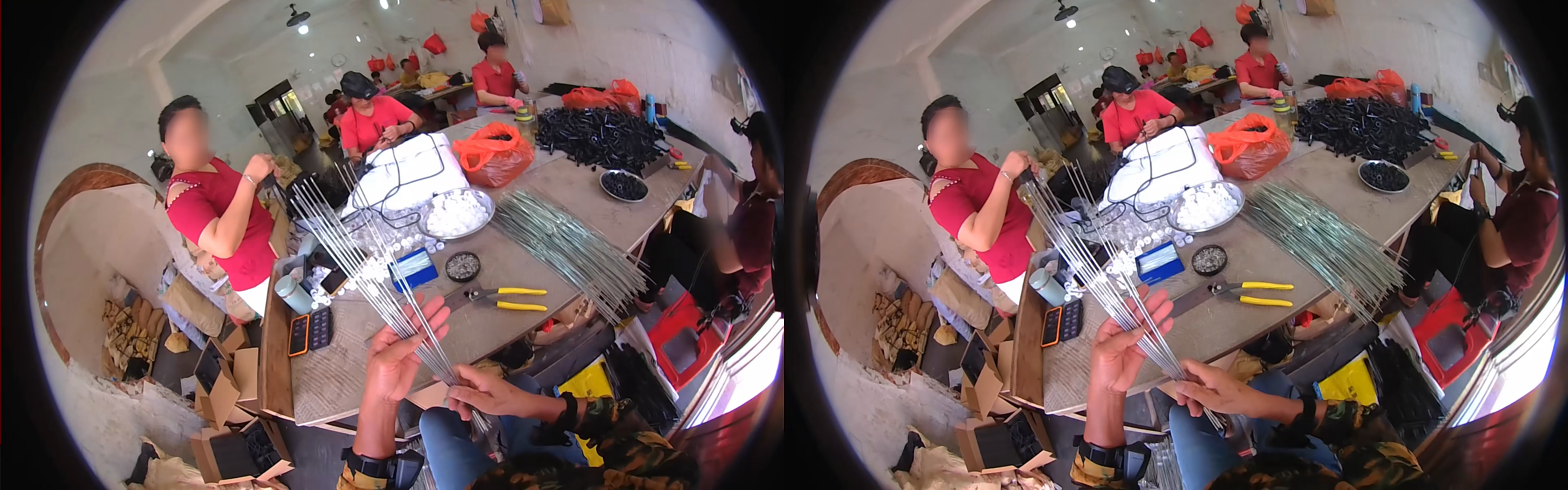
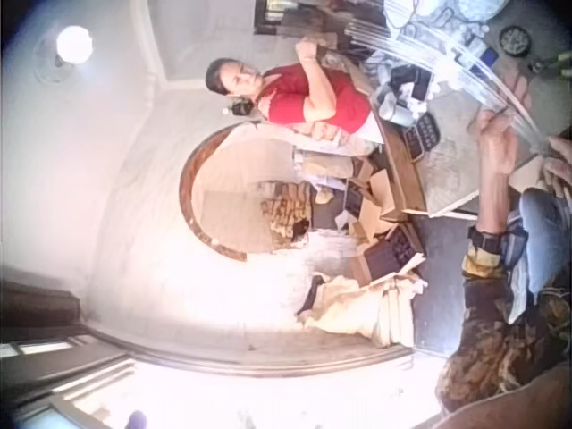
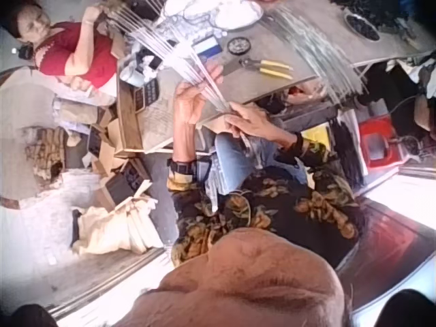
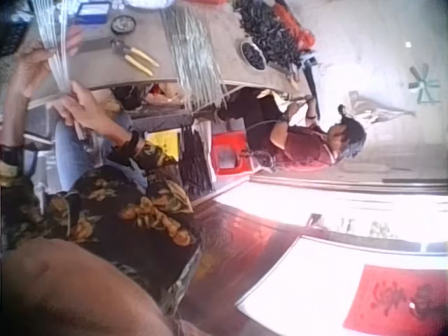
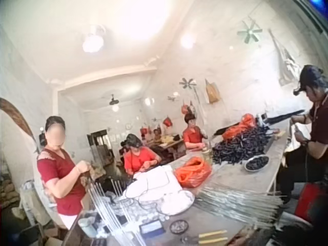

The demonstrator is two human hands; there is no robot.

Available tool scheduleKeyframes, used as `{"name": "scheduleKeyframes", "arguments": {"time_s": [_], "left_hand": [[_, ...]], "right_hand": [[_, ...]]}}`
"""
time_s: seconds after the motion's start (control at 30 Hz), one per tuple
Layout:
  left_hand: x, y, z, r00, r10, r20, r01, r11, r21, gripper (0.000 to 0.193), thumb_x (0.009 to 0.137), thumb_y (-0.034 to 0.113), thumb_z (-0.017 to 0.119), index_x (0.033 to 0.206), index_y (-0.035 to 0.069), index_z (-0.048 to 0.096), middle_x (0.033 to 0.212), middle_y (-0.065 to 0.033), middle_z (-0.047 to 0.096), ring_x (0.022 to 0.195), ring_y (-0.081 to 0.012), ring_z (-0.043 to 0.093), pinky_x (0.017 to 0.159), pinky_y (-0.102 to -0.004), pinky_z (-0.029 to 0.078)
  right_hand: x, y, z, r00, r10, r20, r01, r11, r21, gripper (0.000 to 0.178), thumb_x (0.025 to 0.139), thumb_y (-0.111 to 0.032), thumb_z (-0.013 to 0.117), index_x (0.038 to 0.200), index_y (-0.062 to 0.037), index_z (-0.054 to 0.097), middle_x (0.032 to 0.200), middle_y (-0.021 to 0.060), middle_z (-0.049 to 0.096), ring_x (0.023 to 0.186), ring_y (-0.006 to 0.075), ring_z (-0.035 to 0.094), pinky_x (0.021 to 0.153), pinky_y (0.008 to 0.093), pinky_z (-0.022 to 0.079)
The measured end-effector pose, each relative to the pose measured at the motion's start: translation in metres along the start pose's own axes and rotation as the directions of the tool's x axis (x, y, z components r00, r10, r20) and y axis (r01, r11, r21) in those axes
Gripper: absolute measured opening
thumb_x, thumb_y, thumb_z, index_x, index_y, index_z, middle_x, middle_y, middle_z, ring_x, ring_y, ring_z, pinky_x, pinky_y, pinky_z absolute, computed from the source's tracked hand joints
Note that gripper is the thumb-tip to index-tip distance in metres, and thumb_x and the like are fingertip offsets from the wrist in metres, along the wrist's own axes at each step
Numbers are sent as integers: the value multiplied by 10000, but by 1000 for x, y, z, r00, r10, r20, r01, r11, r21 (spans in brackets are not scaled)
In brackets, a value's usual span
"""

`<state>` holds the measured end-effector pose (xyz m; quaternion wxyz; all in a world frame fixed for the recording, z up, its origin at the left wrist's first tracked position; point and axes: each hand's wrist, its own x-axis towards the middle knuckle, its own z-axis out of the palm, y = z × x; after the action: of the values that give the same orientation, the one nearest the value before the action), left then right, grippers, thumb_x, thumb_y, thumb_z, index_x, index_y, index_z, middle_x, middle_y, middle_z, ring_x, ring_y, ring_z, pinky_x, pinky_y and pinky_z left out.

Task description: The person assembles umbrella components by inserting metal ribs into a plastic center hub and then using pliers to secure the rib in place.

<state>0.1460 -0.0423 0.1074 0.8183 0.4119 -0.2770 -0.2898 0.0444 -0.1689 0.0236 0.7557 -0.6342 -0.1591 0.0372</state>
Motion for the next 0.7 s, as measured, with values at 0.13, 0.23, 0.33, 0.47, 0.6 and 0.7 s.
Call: {"name": "scheduleKeyframes", "arguments": {"time_s": [0.13, 0.23, 0.33, 0.47, 0.6, 0.7], "left_hand": [[-5, 2, 5, 1000, -12, -25, 10, 995, -96, 417, 893, 81, 418, 1271, -60, 313, 1284, -261, 360, 1184, -341, 396, 985, -408, 349], [-7, -1, 5, 998, -68, 2, 68, 998, -13, 419, 897, 92, 418, 1276, -56, 316, 1288, -252, 364, 1186, -329, 399, 980, -398, 351], [-12, -4, 10, 995, -103, -9, 103, 994, 44, 450, 879, 120, 465, 1261, -74, 326, 1281, -259, 368, 1175, -336, 410, 983, -407, 347], [-14, -8, 7, 992, -128, -19, 129, 990, 60, 437, 879, 108, 461, 1260, -68, 338, 1269, -253, 391, 1177, -331, 410, 985, -399, 338], [-15, -7, 3, 981, -195, -3, 193, 971, 139, 416, 874, 96, 464, 1243, -70, 366, 1243, -249, 423, 1163, -327, 427, 979, -400, 341], [-15, -8, 5, 983, -183, -4, 182, 976, 118, 415, 866, 89, 475, 1236, -71, 374, 1233, -248, 432, 1153, -326, 438, 977, -402, 345]], "right_hand": [[9, -22, 10, 998, -27, -48, 25, 999, -35, 149, 928, -168, 376, 952, -21, 383, 725, 47, 510, 533, 83, 514, 482, 205, 415], [8, -10, 8, 989, -144, -25, 143, 988, -53, 136, 922, -151, 389, 962, -21, 385, 738, 54, 525, 519, 87, 519, 460, 211, 413], [12, -17, 9, 971, -173, -163, 175, 984, 2, 133, 917, -143, 404, 961, -18, 396, 723, 60, 551, 519, 89, 532, 460, 217, 422], [17, -22, 5, 968, -171, -182, 145, 978, -148, 141, 916, -145, 407, 959, -11, 408, 699, 69, 575, 546, 92, 557, 489, 225, 445], [16, -22, -8, 940, -233, -248, 168, 952, -257, 137, 913, -134, 409, 954, -3, 418, 704, 95, 598, 570, 131, 586, 517, 246, 465], [13, -21, -10, 930, -278, -241, 182, 917, -354, 145, 906, -127, 424, 972, 2, 421, 718, 107, 602, 607, 143, 600, 548, 251, 474]]}}
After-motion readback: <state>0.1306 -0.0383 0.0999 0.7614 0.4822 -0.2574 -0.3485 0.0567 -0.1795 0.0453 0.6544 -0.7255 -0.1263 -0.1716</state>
